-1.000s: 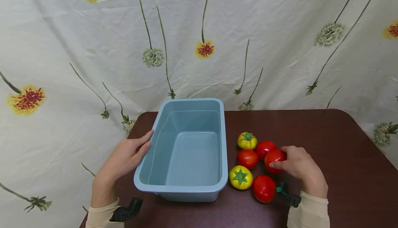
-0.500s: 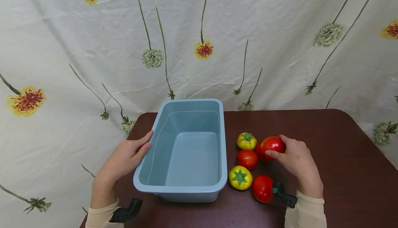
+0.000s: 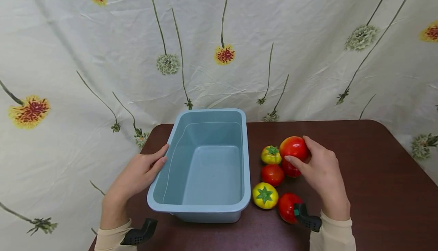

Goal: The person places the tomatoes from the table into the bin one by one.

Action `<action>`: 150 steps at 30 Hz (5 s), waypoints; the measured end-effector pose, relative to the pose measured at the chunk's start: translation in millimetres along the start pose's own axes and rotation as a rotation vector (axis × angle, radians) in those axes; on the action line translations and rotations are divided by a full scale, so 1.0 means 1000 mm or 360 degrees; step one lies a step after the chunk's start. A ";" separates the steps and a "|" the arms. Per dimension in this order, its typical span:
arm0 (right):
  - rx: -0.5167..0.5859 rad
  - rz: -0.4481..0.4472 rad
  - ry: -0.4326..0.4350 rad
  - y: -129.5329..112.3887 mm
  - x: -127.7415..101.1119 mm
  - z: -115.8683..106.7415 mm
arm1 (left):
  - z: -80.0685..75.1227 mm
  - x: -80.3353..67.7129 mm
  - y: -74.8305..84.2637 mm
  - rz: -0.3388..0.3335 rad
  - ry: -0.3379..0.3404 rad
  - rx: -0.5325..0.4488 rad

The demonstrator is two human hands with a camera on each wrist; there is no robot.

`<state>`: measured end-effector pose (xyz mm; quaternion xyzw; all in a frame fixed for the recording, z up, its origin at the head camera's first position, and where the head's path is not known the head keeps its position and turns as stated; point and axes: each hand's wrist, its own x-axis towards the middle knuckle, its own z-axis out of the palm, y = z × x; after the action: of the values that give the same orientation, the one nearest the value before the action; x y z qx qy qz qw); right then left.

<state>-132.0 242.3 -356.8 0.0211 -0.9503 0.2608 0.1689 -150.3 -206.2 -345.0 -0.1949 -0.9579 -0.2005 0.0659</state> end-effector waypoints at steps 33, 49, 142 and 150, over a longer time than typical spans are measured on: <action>0.0384 -0.0431 0.0427 -0.055 -0.004 0.022 | 0.000 0.000 -0.001 -0.0002 -0.0019 -0.0039; 0.0322 -0.0497 0.0327 -0.074 -0.011 0.022 | 0.000 0.000 -0.001 -0.0017 -0.0020 -0.0043; 0.0160 -0.0199 0.0260 -0.004 0.007 0.031 | -0.002 -0.001 0.008 -0.0059 -0.0093 -0.0071; 0.0076 -0.0001 -0.0017 0.003 0.011 0.034 | -0.002 -0.001 0.008 -0.0063 -0.0087 -0.0055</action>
<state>-153.1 228.5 -382.2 0.0267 -0.9446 0.2833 0.1634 -146.1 -200.7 -341.0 -0.1823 -0.9594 -0.2127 0.0324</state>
